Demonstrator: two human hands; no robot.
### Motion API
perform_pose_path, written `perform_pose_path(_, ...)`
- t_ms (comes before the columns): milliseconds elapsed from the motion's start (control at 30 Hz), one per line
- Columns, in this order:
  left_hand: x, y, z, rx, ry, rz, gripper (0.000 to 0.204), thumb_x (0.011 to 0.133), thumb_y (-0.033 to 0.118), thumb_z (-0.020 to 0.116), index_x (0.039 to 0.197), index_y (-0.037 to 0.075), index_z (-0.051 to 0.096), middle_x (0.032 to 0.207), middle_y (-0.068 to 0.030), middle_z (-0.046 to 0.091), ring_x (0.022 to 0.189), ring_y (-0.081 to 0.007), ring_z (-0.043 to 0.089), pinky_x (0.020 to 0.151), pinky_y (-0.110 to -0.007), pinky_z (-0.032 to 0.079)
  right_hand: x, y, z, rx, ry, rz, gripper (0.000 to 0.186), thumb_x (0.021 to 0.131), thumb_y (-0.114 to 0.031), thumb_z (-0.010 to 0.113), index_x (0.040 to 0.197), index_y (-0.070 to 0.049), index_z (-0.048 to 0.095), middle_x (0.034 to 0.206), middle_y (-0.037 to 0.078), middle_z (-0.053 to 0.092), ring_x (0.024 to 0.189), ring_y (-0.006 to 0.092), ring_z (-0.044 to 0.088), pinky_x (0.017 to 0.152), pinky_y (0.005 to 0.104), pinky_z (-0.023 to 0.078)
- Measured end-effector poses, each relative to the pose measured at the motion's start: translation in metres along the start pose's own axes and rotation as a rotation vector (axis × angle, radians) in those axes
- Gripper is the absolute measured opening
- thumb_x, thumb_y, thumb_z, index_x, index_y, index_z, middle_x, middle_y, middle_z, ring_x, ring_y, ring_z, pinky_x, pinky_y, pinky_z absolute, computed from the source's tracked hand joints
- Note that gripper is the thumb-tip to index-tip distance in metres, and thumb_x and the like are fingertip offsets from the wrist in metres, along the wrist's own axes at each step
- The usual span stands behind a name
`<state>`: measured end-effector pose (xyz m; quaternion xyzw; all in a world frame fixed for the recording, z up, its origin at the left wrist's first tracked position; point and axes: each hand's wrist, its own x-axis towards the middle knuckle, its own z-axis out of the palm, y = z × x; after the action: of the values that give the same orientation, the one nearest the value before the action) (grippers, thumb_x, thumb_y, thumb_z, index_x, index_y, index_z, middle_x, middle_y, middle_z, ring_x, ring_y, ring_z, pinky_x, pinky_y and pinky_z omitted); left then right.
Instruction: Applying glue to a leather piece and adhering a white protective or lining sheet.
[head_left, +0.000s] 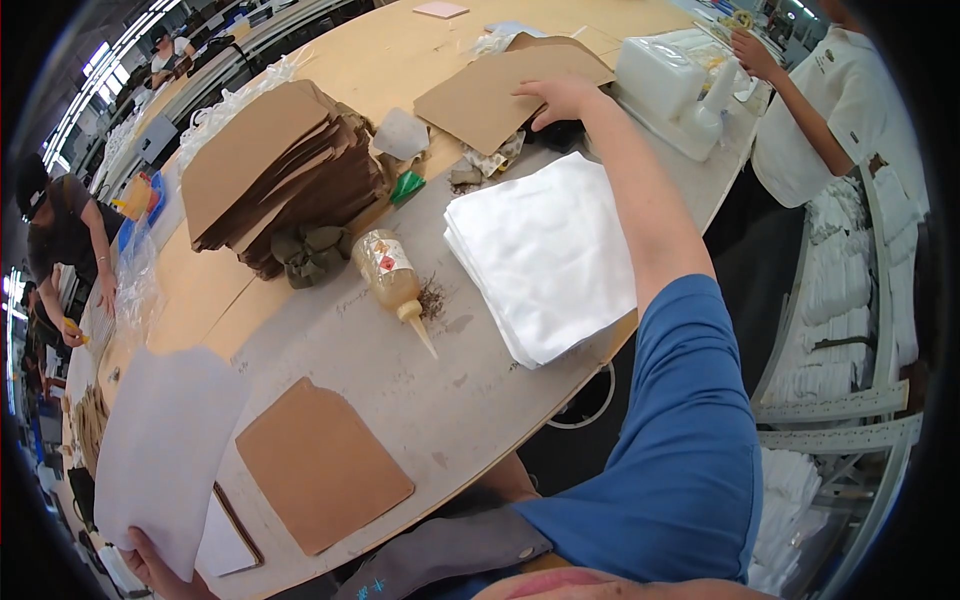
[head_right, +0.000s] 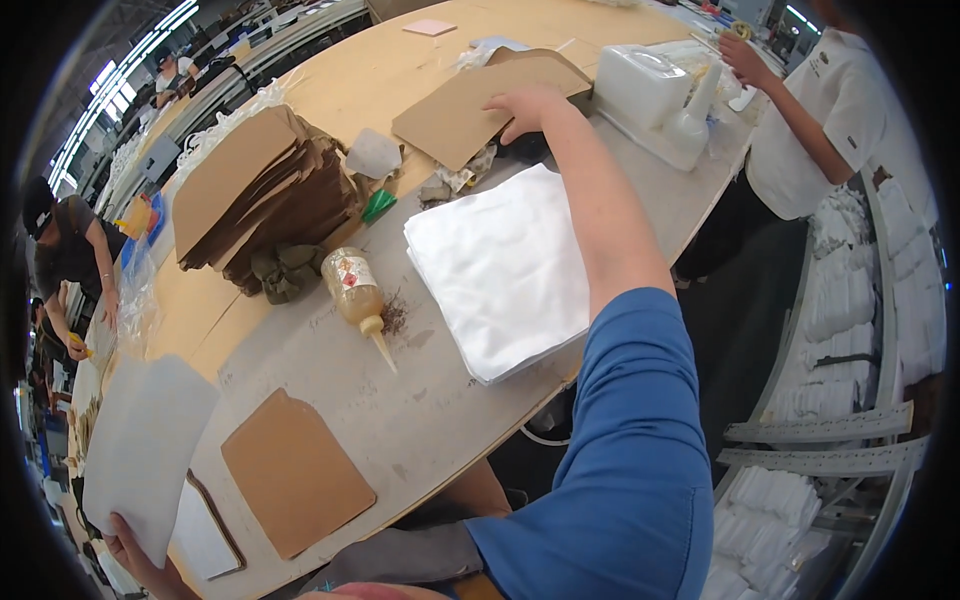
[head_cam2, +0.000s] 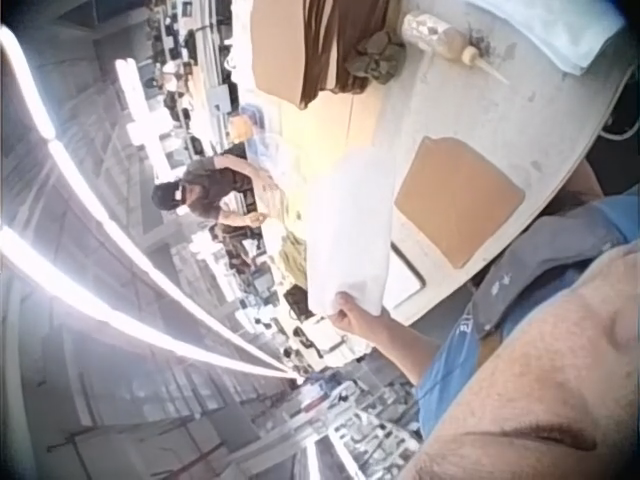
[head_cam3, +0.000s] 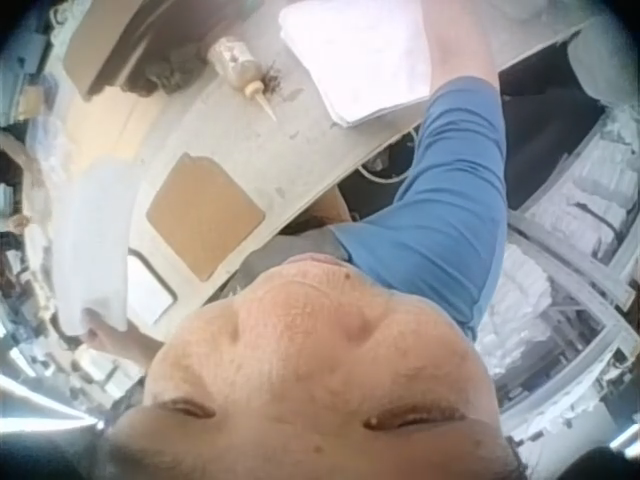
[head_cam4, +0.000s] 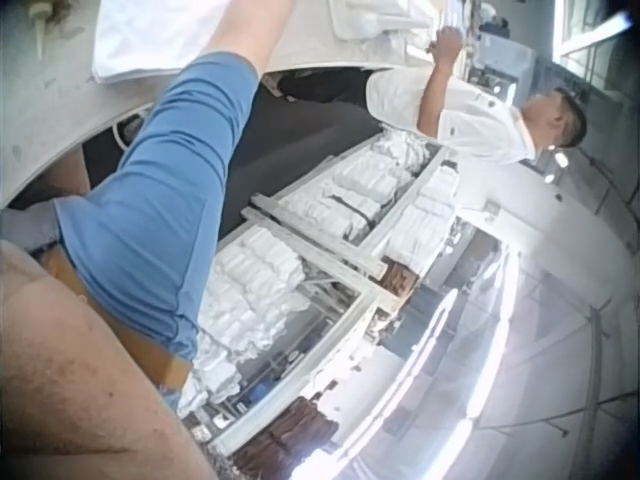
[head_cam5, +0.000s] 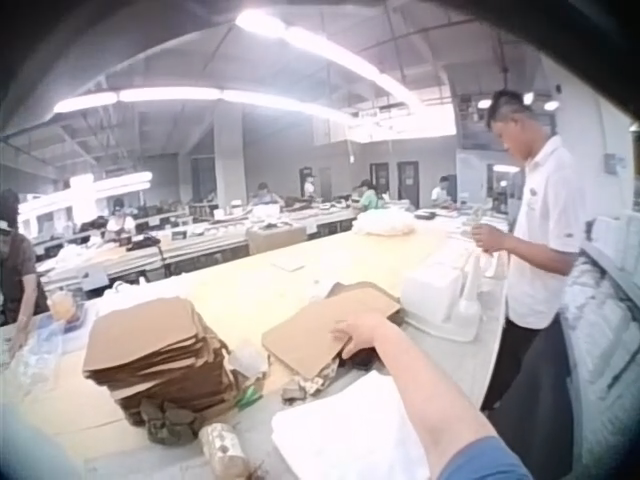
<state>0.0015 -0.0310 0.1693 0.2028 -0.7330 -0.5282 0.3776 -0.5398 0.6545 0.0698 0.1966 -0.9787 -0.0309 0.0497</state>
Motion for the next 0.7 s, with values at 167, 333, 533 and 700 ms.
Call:
perform_pose_path(167,-0.018,0.010,0.024,0.033,0.013,-0.011,0.035,0.103,0.029,0.064,0.126,0.003,0.059,0.120,-0.0103,0.067,0.107,-0.0180,0.066,0.091,-0.032,0.055,-0.004,0.005,0.006,-0.006,0.079,-0.056,0.040,0.088,-0.040,0.072,0.124,-0.022,0.071,0.122,0.003,0.071,0.118,0.0266,0.063,0.101,0.0427,0.049)
perform_pose_path(333,-0.022,0.015,0.027,0.049,-0.002,-0.011,0.042,0.101,0.031,0.067,0.130,0.001,0.059,0.120,-0.0102,0.067,0.107,-0.0186,0.066,0.091,-0.033,0.055,0.003,0.001,0.013,0.001,0.053,0.043,0.026,0.099,-0.034,0.057,0.108,-0.017,0.074,0.105,0.009,0.074,0.105,0.0320,0.067,0.090,0.0456,0.052)
perform_pose_path(533,-0.027,0.021,0.036,0.056,0.013,-0.015,0.035,0.103,0.030,0.064,0.124,0.003,0.062,0.119,-0.0099,0.067,0.107,-0.0174,0.066,0.092,-0.032,0.055,0.010,0.005,0.015,0.152,0.321,0.125,0.024,0.095,-0.032,0.063,0.104,-0.011,0.072,0.097,0.013,0.072,0.095,0.0341,0.068,0.081,0.0449,0.053)
perform_pose_path(700,-0.024,0.017,0.032,0.044,0.034,-0.012,0.036,0.102,0.031,0.065,0.125,0.002,0.061,0.118,-0.0105,0.068,0.106,-0.0176,0.066,0.091,-0.032,0.055,0.002,0.000,0.001,0.193,0.299,0.180,0.026,0.093,-0.034,0.066,0.101,-0.010,0.071,0.091,0.014,0.071,0.089,0.0327,0.068,0.078,0.0446,0.053)
